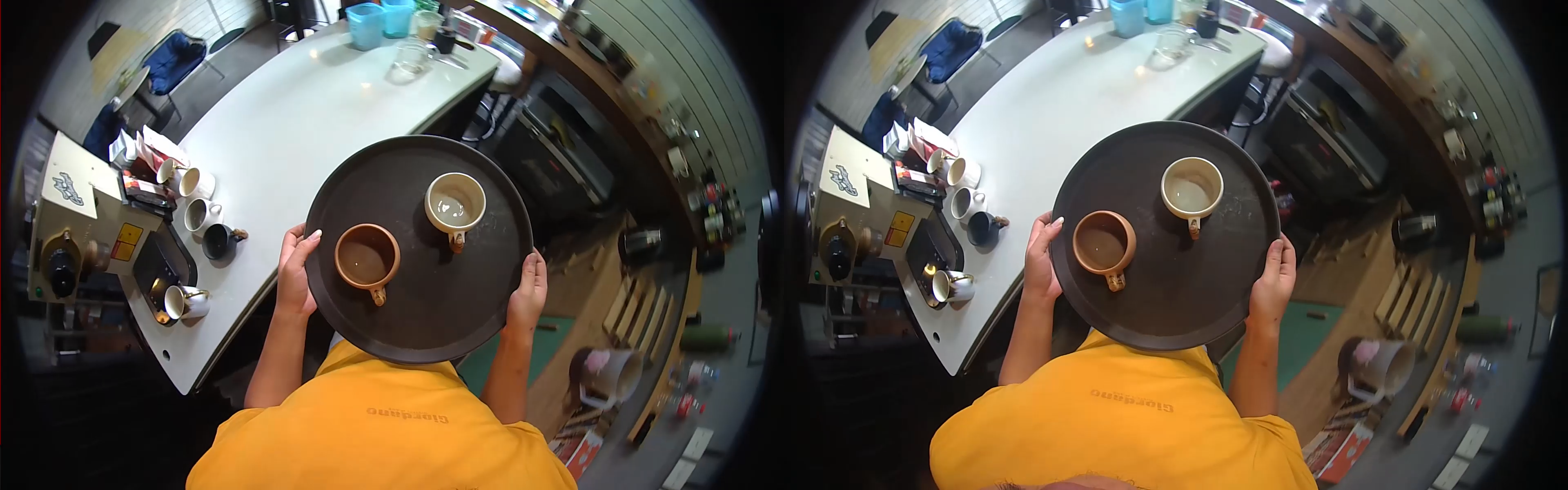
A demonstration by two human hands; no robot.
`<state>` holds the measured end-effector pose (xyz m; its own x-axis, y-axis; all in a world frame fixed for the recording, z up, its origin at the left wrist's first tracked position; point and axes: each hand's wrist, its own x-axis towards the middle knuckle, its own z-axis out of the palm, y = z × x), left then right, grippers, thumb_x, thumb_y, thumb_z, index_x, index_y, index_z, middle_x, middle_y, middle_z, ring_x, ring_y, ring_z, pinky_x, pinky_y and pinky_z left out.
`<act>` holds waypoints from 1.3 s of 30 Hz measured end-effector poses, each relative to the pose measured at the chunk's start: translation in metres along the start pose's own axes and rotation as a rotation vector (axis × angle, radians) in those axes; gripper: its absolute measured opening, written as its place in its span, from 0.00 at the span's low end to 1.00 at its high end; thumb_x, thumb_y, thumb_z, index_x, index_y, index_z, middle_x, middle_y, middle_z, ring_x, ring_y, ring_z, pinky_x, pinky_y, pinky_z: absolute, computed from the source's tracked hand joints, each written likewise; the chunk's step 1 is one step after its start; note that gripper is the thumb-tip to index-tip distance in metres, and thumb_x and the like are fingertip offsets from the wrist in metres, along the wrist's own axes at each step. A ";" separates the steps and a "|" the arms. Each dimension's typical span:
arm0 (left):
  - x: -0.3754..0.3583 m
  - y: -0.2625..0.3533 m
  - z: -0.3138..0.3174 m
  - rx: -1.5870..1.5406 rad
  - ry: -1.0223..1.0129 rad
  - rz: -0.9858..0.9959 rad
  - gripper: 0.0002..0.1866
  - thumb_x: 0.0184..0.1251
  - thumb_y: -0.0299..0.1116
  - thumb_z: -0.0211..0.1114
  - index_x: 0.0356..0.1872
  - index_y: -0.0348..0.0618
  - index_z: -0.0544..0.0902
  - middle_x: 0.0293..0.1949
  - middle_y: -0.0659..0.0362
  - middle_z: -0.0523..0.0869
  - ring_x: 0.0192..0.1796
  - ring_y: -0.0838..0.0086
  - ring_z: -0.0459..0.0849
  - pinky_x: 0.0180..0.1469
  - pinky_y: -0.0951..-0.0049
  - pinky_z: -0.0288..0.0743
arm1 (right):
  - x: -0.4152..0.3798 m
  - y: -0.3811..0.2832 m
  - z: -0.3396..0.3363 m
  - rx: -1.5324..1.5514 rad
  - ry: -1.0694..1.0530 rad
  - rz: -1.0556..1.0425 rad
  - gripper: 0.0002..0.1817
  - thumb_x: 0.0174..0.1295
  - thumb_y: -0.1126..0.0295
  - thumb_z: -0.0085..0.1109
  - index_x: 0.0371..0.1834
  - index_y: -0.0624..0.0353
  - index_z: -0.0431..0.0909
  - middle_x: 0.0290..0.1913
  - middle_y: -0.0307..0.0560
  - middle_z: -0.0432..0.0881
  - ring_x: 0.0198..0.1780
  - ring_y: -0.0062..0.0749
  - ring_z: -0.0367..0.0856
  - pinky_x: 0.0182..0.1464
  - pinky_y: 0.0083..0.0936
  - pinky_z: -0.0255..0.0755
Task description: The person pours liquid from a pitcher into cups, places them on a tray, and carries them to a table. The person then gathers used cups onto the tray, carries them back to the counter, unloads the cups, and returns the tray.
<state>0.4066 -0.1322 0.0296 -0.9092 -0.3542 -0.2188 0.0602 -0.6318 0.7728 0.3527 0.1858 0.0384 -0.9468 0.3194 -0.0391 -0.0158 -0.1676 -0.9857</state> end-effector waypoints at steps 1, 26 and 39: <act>0.015 0.001 -0.005 -0.001 0.030 0.040 0.15 0.73 0.29 0.56 0.58 0.39 0.69 0.52 0.52 0.81 0.55 0.68 0.83 0.59 0.66 0.79 | 0.015 0.003 0.017 -0.009 -0.029 -0.002 0.19 0.79 0.60 0.46 0.60 0.64 0.75 0.52 0.42 0.82 0.52 0.21 0.78 0.57 0.20 0.72; 0.214 0.040 -0.074 0.333 0.720 0.138 0.32 0.69 0.37 0.68 0.69 0.30 0.71 0.51 0.57 0.83 0.54 0.77 0.78 0.61 0.77 0.68 | 0.262 0.106 0.318 -0.223 -0.644 0.075 0.21 0.75 0.62 0.57 0.62 0.65 0.73 0.47 0.39 0.81 0.46 0.17 0.76 0.50 0.16 0.69; 0.260 0.023 -0.076 0.385 0.954 0.170 0.23 0.69 0.38 0.66 0.58 0.32 0.80 0.49 0.53 0.86 0.52 0.72 0.82 0.55 0.73 0.73 | 0.324 0.157 0.401 -0.382 -0.920 -0.115 0.26 0.72 0.65 0.59 0.66 0.73 0.70 0.56 0.56 0.82 0.57 0.33 0.80 0.61 0.26 0.71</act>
<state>0.2032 -0.2915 -0.0545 -0.1882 -0.9216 -0.3395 -0.1311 -0.3190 0.9386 -0.0855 -0.1108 -0.0638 -0.8287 -0.5581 0.0425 -0.1718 0.1813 -0.9683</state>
